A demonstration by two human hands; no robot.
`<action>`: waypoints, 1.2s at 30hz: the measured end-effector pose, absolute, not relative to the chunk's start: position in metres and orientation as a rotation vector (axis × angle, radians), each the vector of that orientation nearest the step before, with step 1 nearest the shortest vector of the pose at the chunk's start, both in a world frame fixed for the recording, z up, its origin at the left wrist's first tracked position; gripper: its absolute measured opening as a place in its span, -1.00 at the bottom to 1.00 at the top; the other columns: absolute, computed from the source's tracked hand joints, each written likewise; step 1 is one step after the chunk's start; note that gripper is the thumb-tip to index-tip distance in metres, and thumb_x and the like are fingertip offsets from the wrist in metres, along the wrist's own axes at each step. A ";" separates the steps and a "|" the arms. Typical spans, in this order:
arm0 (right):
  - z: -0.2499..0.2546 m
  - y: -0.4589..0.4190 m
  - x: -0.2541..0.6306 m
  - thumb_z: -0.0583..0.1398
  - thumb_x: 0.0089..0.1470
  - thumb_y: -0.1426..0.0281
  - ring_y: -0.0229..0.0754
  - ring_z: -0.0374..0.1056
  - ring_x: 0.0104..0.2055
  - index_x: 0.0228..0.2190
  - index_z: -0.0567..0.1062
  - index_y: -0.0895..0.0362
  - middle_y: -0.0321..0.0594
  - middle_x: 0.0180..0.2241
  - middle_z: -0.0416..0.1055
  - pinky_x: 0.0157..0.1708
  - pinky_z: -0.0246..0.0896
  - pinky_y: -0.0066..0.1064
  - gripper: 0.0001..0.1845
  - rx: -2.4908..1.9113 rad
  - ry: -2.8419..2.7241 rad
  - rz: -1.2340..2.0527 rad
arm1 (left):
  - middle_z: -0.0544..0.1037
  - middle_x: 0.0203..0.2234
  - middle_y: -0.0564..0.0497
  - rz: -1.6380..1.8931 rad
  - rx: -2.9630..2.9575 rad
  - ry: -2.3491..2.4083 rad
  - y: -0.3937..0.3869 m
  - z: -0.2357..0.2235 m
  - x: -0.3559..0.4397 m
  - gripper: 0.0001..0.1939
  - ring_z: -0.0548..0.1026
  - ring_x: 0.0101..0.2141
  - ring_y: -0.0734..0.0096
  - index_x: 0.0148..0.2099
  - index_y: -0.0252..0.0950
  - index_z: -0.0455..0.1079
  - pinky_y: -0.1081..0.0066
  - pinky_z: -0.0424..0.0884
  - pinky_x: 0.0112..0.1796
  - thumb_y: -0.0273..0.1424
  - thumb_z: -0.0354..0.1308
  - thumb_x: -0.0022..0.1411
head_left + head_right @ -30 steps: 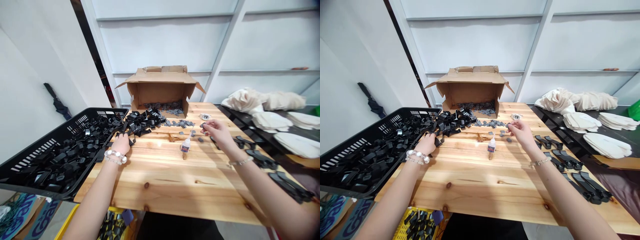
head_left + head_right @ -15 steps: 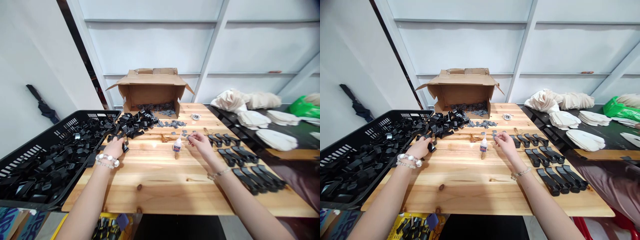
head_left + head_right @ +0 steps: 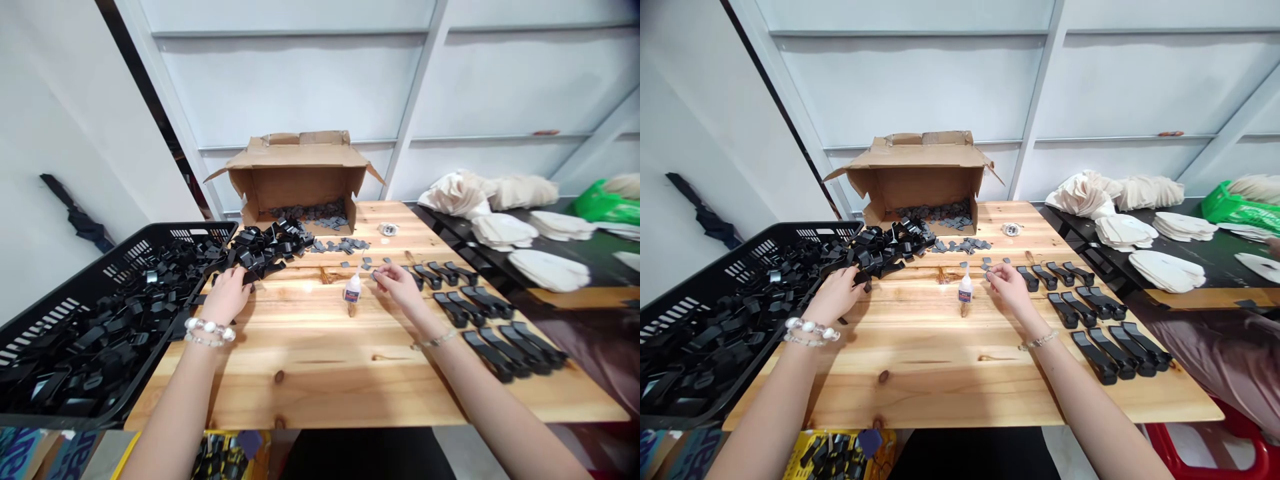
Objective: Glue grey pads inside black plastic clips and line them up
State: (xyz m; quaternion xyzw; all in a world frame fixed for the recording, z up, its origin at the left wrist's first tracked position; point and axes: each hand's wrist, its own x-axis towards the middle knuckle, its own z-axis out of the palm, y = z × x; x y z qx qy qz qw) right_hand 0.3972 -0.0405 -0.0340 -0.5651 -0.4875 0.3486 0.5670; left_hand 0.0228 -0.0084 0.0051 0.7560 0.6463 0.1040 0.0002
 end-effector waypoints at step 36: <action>-0.022 -0.112 0.333 0.15 0.13 0.56 -0.27 0.47 -0.23 -0.19 0.40 0.03 -0.22 -0.24 0.53 -0.23 0.39 -0.48 -0.76 -1.009 -2.049 0.483 | 0.50 -0.26 -0.05 0.664 1.195 0.641 -0.088 -0.015 0.129 -0.79 0.47 -0.23 0.37 -0.01 -0.30 0.28 0.34 0.39 -0.13 -0.38 0.01 0.34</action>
